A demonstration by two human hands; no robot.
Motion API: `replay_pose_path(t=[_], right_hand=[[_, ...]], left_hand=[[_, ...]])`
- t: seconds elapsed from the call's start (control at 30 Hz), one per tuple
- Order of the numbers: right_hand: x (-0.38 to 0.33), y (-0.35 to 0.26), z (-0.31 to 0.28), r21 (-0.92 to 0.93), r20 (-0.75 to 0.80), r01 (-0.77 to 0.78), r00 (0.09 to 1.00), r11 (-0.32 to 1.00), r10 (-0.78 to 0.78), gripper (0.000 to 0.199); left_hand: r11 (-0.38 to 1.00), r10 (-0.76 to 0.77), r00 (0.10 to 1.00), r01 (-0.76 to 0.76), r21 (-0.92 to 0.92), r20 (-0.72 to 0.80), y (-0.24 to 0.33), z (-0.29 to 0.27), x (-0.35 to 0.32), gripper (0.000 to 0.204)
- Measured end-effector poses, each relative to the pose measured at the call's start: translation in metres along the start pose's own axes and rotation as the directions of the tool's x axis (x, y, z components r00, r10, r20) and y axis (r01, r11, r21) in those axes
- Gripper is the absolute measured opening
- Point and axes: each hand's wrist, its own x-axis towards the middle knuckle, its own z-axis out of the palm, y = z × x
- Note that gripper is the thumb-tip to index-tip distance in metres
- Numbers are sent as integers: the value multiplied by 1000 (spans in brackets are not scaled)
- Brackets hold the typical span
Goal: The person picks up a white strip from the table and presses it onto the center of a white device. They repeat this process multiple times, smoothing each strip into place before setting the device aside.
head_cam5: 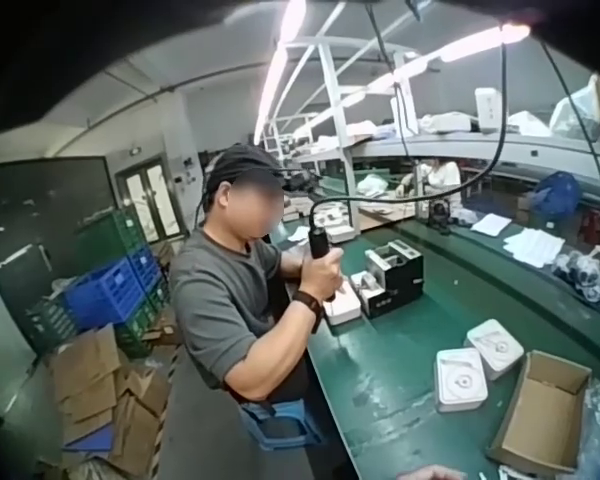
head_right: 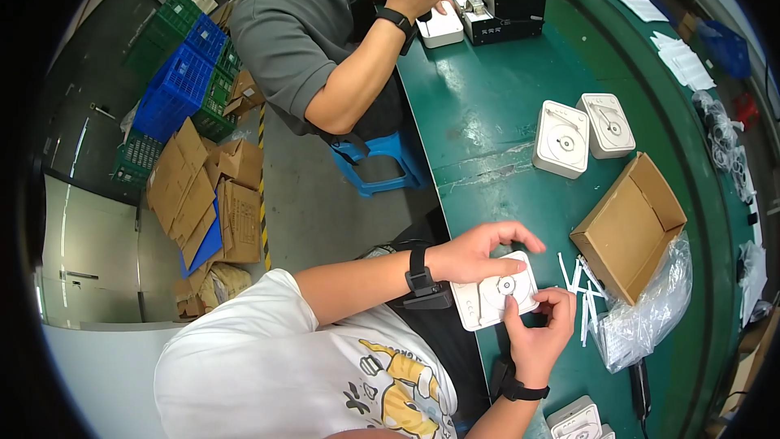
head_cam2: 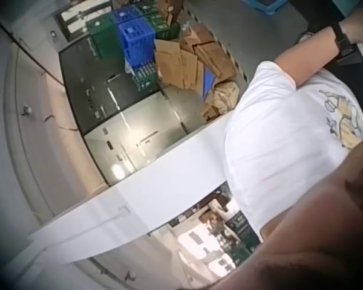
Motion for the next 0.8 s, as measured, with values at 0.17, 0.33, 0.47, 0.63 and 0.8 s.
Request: replay_pose_path(t=[0.17,0.33,0.47,0.63,0.8], right_hand=[[1,-2,0,-52,55,-53,997,997,56,47],[6,-11,7,-5,47,38,998,999,-38,38],[6,-13,8,-34,84,78,994,996,-75,31],[8,-17,11,-71,59,69,996,995,-65,28],[4,-19,15,-84,14,62,998,995,-61,29]], left_hand=[[957,-31,993,-3,-290,-113,7,-11,-2,22],[953,-7,989,-38,-300,-146,-6,-6,-6,16],[950,-8,986,-46,-308,-169,-11,-10,-7,13],[940,-11,982,-53,-337,-187,-8,-10,-5,11],[935,-13,977,-63,-348,-212,-10,-12,-8,12]])
